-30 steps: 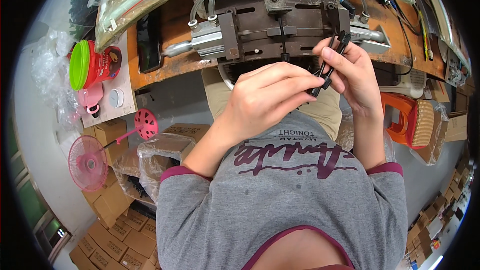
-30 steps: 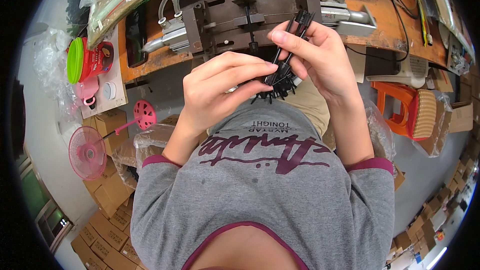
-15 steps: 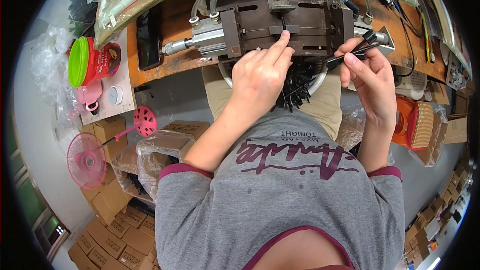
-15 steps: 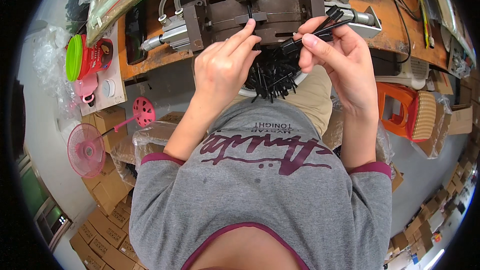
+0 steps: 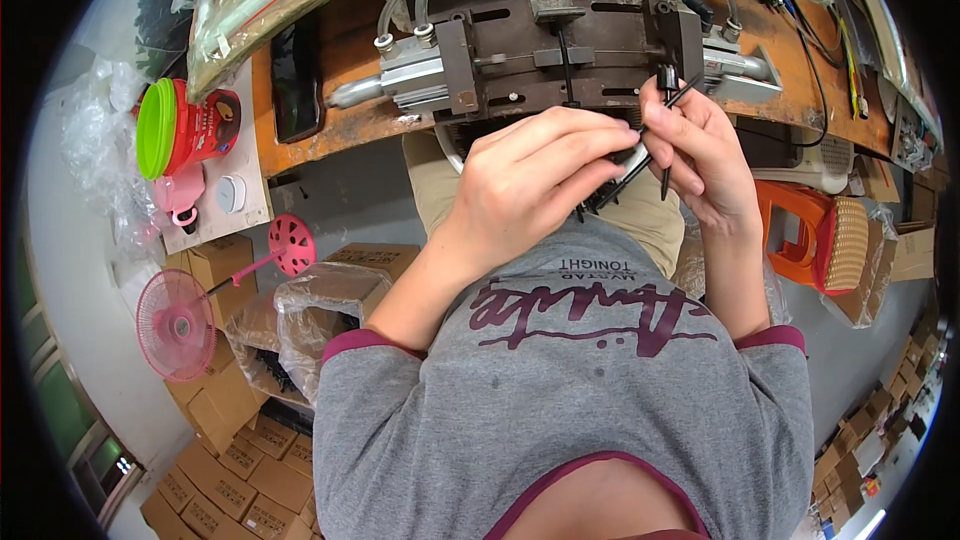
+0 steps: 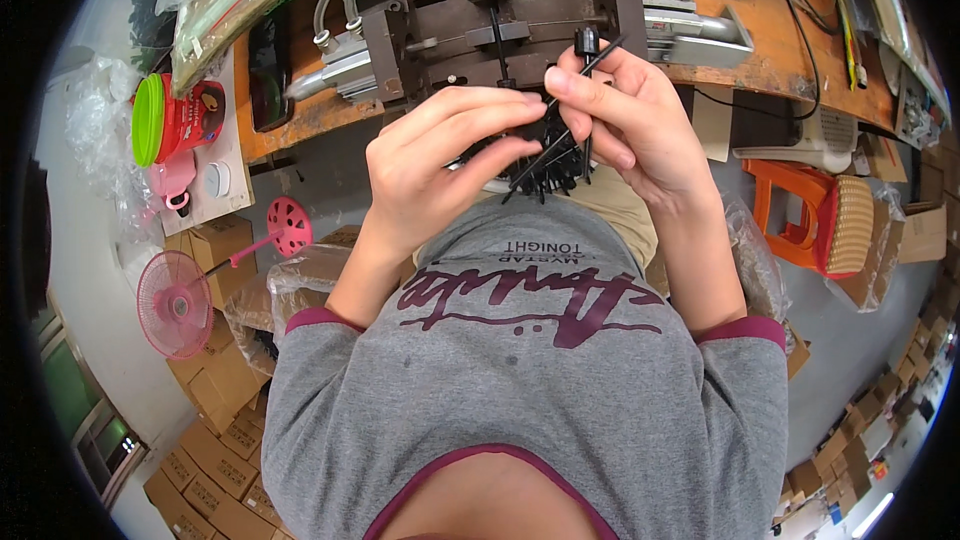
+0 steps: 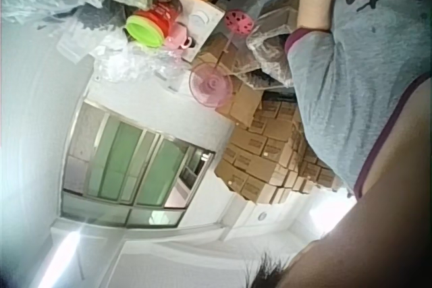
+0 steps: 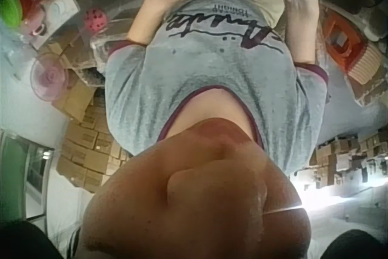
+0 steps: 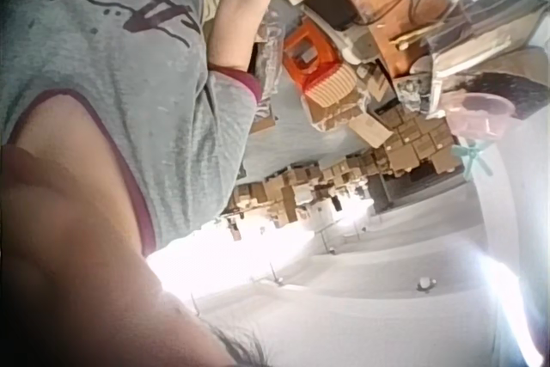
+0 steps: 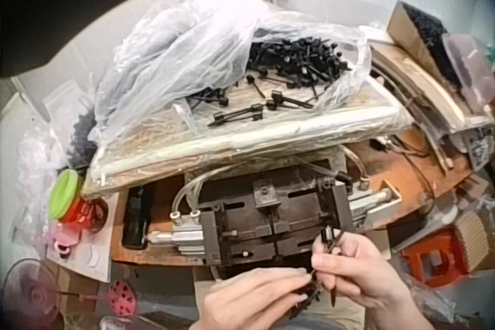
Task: Manually assembling small black plastic cable connectors using a pneumatic press machine.
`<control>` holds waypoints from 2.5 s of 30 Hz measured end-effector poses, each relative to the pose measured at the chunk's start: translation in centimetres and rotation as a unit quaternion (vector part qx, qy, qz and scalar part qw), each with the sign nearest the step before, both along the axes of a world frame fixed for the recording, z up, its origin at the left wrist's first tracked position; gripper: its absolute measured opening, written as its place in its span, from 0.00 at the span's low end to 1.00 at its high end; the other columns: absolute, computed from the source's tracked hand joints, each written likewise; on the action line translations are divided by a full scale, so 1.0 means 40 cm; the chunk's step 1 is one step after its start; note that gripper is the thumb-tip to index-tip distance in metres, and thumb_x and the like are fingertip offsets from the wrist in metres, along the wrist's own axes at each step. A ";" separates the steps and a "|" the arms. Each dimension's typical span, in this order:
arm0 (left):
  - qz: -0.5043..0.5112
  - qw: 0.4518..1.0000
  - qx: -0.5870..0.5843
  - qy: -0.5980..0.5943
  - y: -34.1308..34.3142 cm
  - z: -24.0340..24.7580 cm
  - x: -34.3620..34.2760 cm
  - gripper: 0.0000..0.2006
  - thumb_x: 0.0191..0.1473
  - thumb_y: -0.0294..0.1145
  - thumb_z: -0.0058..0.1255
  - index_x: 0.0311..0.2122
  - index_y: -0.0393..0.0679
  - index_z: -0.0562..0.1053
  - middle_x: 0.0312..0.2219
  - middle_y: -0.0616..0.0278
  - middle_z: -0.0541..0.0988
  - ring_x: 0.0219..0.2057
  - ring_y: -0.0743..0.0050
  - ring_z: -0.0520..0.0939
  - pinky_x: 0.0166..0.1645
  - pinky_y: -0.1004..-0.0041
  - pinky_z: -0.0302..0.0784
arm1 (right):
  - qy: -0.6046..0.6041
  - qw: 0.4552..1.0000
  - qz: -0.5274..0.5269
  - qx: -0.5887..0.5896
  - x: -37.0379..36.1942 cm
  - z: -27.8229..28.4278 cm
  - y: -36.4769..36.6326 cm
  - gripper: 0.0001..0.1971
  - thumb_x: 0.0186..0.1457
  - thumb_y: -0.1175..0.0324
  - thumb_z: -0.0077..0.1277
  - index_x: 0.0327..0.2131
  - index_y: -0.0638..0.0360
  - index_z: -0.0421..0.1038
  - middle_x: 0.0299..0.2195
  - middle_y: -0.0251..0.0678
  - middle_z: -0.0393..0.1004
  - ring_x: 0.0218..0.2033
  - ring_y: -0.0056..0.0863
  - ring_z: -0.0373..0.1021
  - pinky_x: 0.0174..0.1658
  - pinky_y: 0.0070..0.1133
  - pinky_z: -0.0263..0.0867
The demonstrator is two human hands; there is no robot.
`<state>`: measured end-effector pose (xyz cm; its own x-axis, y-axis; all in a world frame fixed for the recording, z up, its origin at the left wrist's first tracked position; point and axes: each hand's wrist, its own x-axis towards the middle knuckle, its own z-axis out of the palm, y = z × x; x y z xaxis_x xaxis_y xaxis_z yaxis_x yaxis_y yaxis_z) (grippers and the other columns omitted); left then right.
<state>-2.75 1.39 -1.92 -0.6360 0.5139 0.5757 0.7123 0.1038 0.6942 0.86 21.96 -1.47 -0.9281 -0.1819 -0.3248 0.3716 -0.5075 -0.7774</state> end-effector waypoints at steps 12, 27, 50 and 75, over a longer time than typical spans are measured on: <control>0.150 0.972 -0.150 0.100 -0.002 -0.071 0.008 0.14 0.39 0.25 0.66 0.35 0.40 0.80 0.45 0.58 0.80 0.38 0.67 0.82 0.39 0.71 0.81 | 0.145 0.966 -0.179 0.120 0.015 0.035 0.019 0.16 0.61 0.74 0.50 0.50 0.70 0.67 0.40 0.45 0.77 0.29 0.22 0.73 0.36 0.18 0.70; 0.077 0.991 -0.085 -0.062 0.006 -0.041 -0.015 0.17 0.40 0.25 0.68 0.39 0.40 0.80 0.42 0.59 0.82 0.29 0.75 0.84 0.34 0.78 0.80 | 0.526 0.543 -0.237 0.610 -0.005 -0.005 -0.002 0.10 0.40 0.84 0.63 0.31 0.68 0.78 0.30 0.42 0.79 0.27 0.31 0.76 0.29 0.20 0.71; 0.184 0.954 -0.197 0.131 0.019 -0.097 -0.027 0.13 0.37 0.29 0.66 0.33 0.44 0.80 0.46 0.65 0.81 0.27 0.69 0.83 0.33 0.74 0.78 | 0.408 0.794 -0.252 0.374 0.005 -0.003 -0.045 0.13 0.46 0.84 0.61 0.38 0.69 0.75 0.53 0.48 0.72 0.43 0.28 0.77 0.38 0.19 0.75; -0.023 0.982 -0.186 -0.020 -0.082 -0.044 0.034 0.19 0.41 0.43 0.67 0.37 0.44 0.79 0.37 0.63 0.83 0.26 0.65 0.83 0.31 0.71 0.77 | 0.425 0.540 -0.005 0.727 -0.035 -0.074 -0.108 0.13 0.41 0.74 0.62 0.34 0.59 0.75 0.52 0.35 0.75 0.22 0.28 0.71 0.29 0.22 0.69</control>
<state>-1.38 -1.89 -3.70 -0.6253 0.7127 0.3179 0.6953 0.3237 0.6418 -0.52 17.66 -4.44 -0.8533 -0.3009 0.4259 -0.4291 0.8692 -0.2455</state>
